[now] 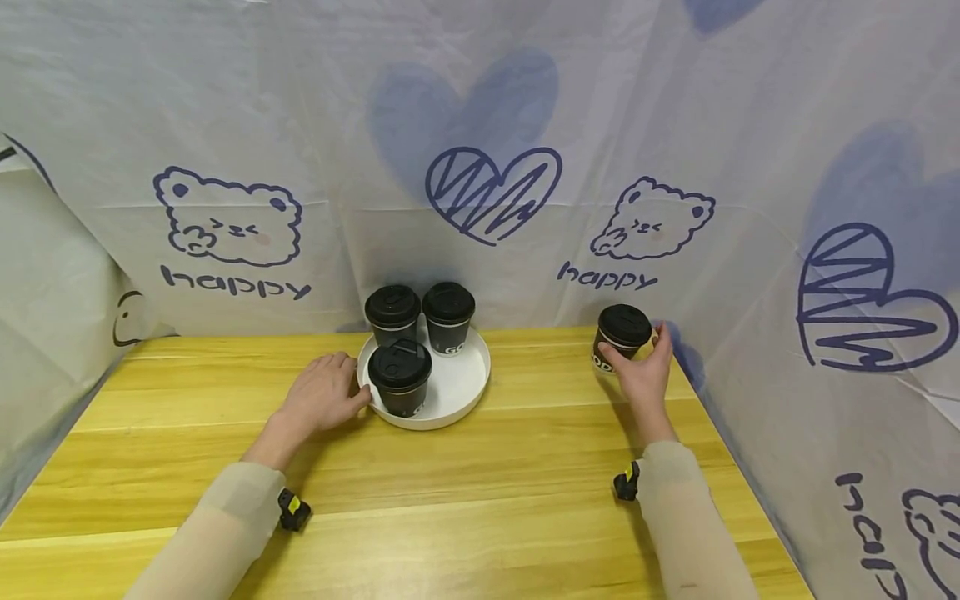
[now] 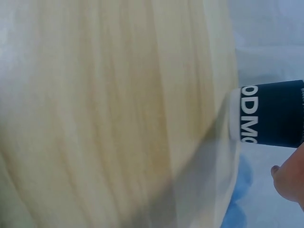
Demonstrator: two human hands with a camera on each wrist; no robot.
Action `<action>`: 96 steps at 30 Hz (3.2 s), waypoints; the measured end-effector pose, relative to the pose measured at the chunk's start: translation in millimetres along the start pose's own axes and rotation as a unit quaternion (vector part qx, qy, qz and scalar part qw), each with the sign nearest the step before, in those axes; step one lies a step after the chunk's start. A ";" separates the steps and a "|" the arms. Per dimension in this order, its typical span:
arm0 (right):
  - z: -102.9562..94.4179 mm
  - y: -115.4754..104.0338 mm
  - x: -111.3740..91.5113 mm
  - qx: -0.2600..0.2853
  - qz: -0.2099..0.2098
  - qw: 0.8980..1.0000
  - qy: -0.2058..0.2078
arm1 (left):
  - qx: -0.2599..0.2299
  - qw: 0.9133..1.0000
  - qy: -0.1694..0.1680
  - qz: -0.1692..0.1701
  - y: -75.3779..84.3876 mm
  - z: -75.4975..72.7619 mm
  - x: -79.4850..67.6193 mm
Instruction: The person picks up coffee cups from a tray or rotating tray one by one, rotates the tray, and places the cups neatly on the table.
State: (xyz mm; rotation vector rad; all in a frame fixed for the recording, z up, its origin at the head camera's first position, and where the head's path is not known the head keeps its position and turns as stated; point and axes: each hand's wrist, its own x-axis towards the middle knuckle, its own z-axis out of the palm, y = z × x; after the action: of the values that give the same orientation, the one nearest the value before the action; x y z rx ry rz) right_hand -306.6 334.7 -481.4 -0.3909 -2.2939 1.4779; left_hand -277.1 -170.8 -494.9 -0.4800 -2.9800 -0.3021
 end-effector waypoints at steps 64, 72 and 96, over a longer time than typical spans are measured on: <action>89.8 -70.3 -63.4 0.055 -0.162 0.972 -0.161 | -0.003 1.000 0.001 -0.005 0.8 3.2 0.7; 104.6 -70.5 -73.0 0.026 -0.127 0.969 -0.211 | -0.003 1.000 0.003 -0.004 0.3 3.8 0.7; 140.6 -61.9 -87.7 -0.071 -0.070 0.949 -0.300 | 0.002 1.000 -0.001 -0.002 0.8 1.5 0.7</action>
State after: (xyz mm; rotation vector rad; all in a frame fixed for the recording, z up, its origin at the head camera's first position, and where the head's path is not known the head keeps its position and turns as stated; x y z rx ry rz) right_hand -294.9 158.5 -491.9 0.2219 -2.8285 1.5119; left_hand -277.6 -169.5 -496.1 -0.4753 -2.9827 -0.2957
